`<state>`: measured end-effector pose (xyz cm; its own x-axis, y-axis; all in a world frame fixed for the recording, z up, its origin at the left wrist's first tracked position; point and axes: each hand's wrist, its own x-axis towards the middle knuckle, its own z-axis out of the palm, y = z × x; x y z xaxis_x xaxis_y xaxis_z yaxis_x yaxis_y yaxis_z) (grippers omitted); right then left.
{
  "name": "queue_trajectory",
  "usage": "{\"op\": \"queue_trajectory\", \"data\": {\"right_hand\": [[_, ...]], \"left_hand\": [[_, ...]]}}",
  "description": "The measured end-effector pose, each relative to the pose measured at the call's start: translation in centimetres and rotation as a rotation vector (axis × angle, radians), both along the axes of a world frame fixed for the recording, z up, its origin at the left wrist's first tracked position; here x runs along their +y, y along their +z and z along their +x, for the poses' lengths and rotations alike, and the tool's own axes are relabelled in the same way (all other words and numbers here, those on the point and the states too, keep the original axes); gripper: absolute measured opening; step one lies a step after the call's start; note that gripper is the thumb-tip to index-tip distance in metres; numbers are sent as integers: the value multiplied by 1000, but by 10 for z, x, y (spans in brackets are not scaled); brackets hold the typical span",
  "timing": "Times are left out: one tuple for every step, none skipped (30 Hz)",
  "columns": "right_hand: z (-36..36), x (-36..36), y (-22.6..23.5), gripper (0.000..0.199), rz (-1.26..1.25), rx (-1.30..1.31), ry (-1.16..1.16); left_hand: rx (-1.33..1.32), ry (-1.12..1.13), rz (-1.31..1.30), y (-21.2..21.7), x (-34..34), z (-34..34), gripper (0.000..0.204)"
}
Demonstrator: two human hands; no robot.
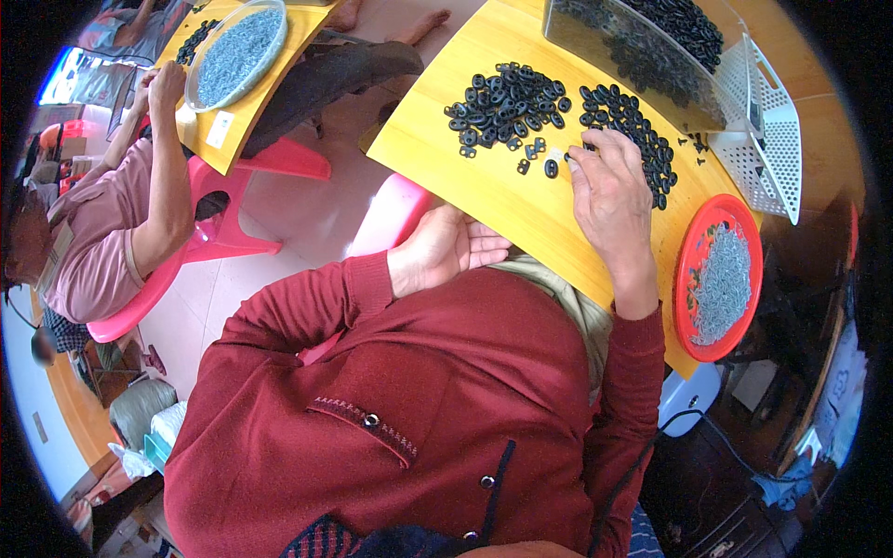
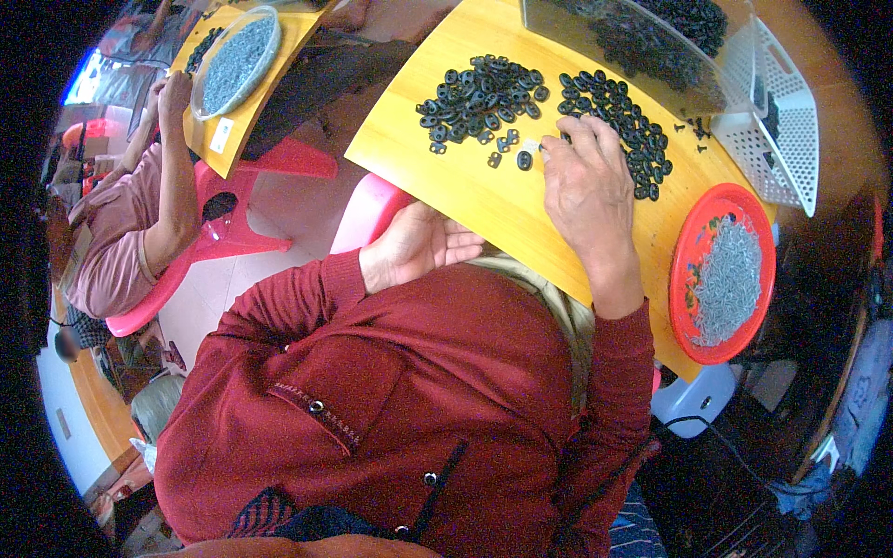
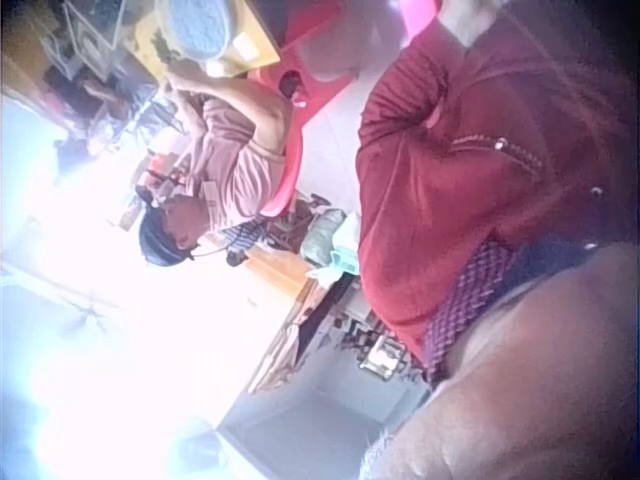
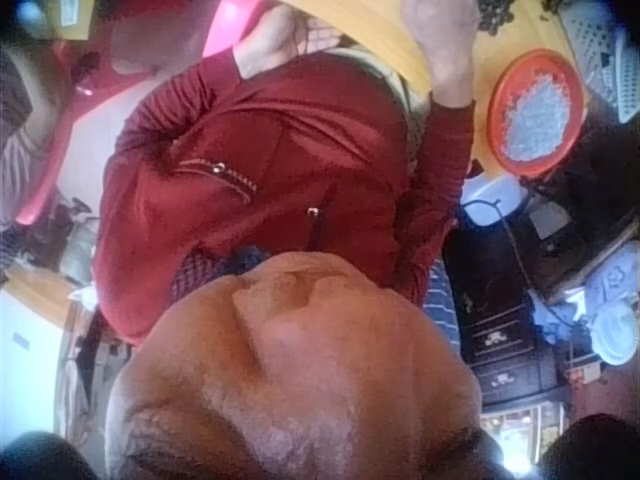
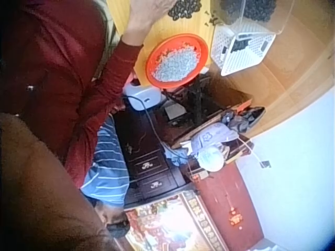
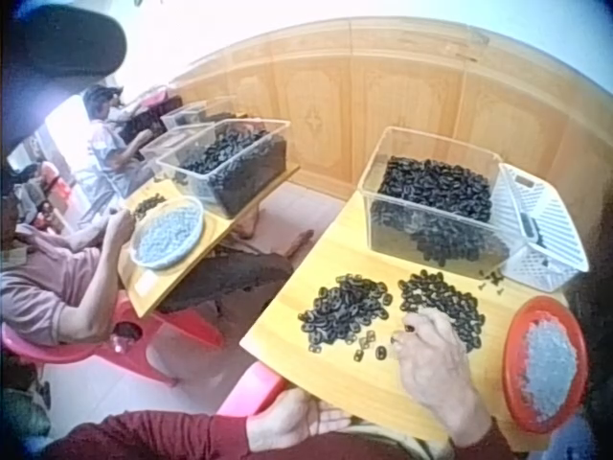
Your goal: The person takes black plastic pieces out of a container and arranges them into organized groups on the table by hand.
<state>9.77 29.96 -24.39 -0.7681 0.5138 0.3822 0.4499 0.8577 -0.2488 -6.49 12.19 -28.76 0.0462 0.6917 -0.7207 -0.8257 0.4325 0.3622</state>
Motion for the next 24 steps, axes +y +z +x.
{"op": "queue_trajectory", "data": {"right_hand": [[-1,-3,2,19,-9,38,22],[-3,-6,2,19,-17,76,44],[-4,-8,2,19,-17,77,43],[-5,-11,1,18,-40,68,59],[-6,-12,1,17,-63,60,77],[-6,-11,-1,17,-62,61,78],[-4,-9,-2,16,-50,60,70],[-3,-8,-3,16,-38,59,63],[-2,-5,-1,16,-37,60,65],[-2,-1,1,16,-17,39,45],[-2,2,3,16,3,17,21],[-4,4,4,16,4,16,20],[-8,6,5,17,6,39,21],[-11,8,5,17,8,61,22],[-15,11,5,17,9,61,22],[-20,13,4,17,8,70,23],[-25,16,3,17,8,80,25],[-28,18,2,17,9,81,26],[-31,19,-1,17,2,83,26],[-33,20,-2,16,-7,84,25],[-35,21,-3,16,-7,83,27],[-37,22,-4,15,-11,73,16],[-38,22,-4,14,-15,63,5],[-38,22,-4,14,-16,61,5]], "left_hand": [[-7,-4,9,-1,0,0,50],[-7,-5,9,-1,0,0,50],[-6,-2,10,0,0,-1,49],[-5,1,11,1,0,-1,49],[-5,2,12,1,0,-1,49],[-3,5,8,2,0,0,48],[-1,9,4,2,0,-1,48],[0,11,4,1,0,0,48],[1,6,2,-2,0,0,48],[1,1,0,-3,0,0,47],[1,-1,0,-3,0,0,47],[-1,0,2,-3,0,0,47],[-4,1,5,-3,0,0,46],[-3,0,5,-3,0,0,46],[-2,1,2,-2,0,0,46],[-1,2,-2,-1,0,0,45],[0,3,-1,-3,0,0,45],[-1,-8,2,-7,-1,0,49],[-3,-18,5,-10,-1,-1,53],[-3,-17,6,-11,-2,-1,53],[-9,-18,15,-11,-2,-1,52],[-16,-19,23,-12,-2,-2,52],[-17,-19,23,-12,-2,-2,52],[-13,-21,19,-10,-2,-2,51]]}}
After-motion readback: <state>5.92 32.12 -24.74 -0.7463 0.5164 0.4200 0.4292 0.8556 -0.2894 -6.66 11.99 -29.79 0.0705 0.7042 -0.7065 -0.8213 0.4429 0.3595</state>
